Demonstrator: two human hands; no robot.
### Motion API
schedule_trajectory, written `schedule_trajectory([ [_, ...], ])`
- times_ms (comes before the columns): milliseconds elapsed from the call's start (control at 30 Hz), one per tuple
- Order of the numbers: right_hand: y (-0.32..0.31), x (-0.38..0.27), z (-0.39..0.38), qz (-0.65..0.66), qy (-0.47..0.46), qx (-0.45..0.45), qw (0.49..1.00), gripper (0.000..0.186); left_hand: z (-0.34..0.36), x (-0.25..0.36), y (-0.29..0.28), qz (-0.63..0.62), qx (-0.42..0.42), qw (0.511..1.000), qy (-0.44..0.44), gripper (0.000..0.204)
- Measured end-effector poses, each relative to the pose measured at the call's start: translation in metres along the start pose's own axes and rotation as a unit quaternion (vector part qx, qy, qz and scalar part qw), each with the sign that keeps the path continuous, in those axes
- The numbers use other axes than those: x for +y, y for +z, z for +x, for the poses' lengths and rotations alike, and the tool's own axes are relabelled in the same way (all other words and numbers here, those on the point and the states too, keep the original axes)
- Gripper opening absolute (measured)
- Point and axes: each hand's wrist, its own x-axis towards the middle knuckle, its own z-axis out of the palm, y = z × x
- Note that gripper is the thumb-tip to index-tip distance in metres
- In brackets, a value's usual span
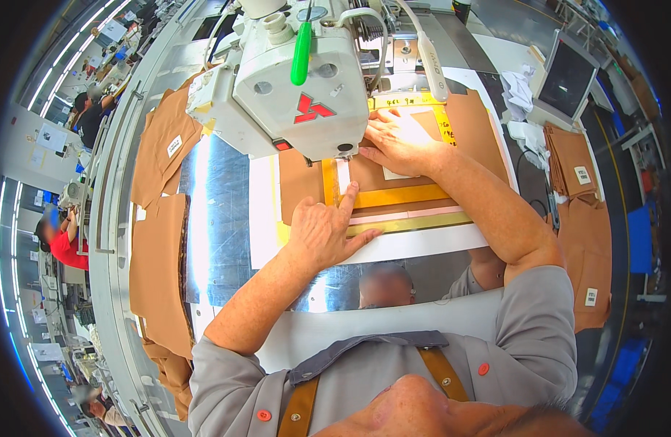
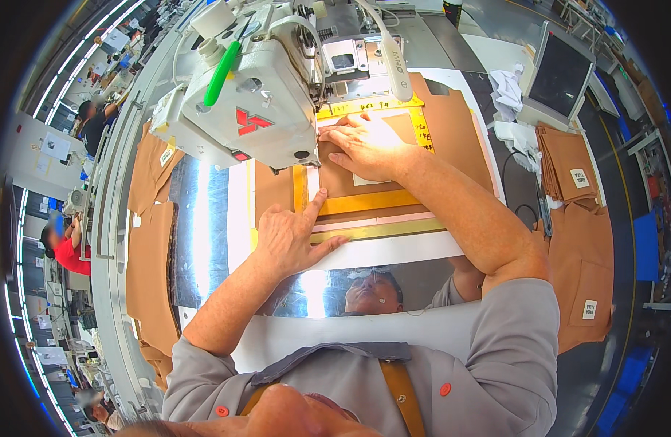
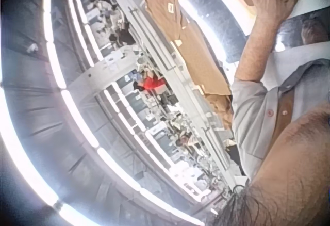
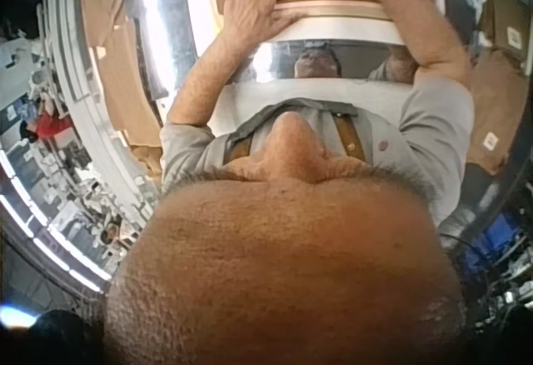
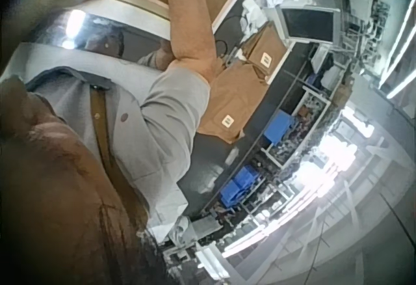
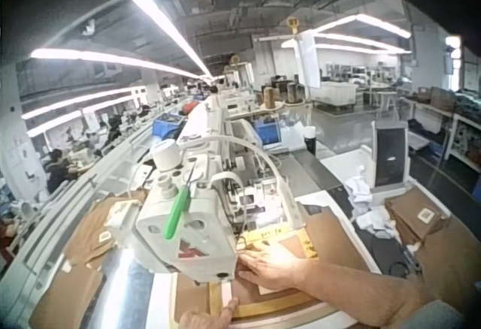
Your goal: The person places a piece of fabric into a sewing machine, aligns a patch onto the fabric, and uses the sewing machine to stitch the patch onto the fabric.
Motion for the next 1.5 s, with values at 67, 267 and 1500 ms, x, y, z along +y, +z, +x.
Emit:
schedule_trajectory([
  [67, -0.002, -0.004, -0.003, 0.016, -0.013, -0.008, 1.000, 0.047, -0.005, 0.002, -0.002, 0.004, -0.018, 1.000, 0.008, 0.091],
  [267, 0.003, -0.010, -0.015, 0.030, -0.024, 0.004, 0.999, 0.044, -0.017, 0.008, -0.001, 0.001, -0.035, 0.999, 0.020, 0.094],
  [1500, -0.003, -0.033, -0.068, 0.076, -0.084, 0.107, 0.988, 0.047, 0.024, -0.006, 0.010, -0.125, 0.144, 0.979, 0.065, 0.055],
])
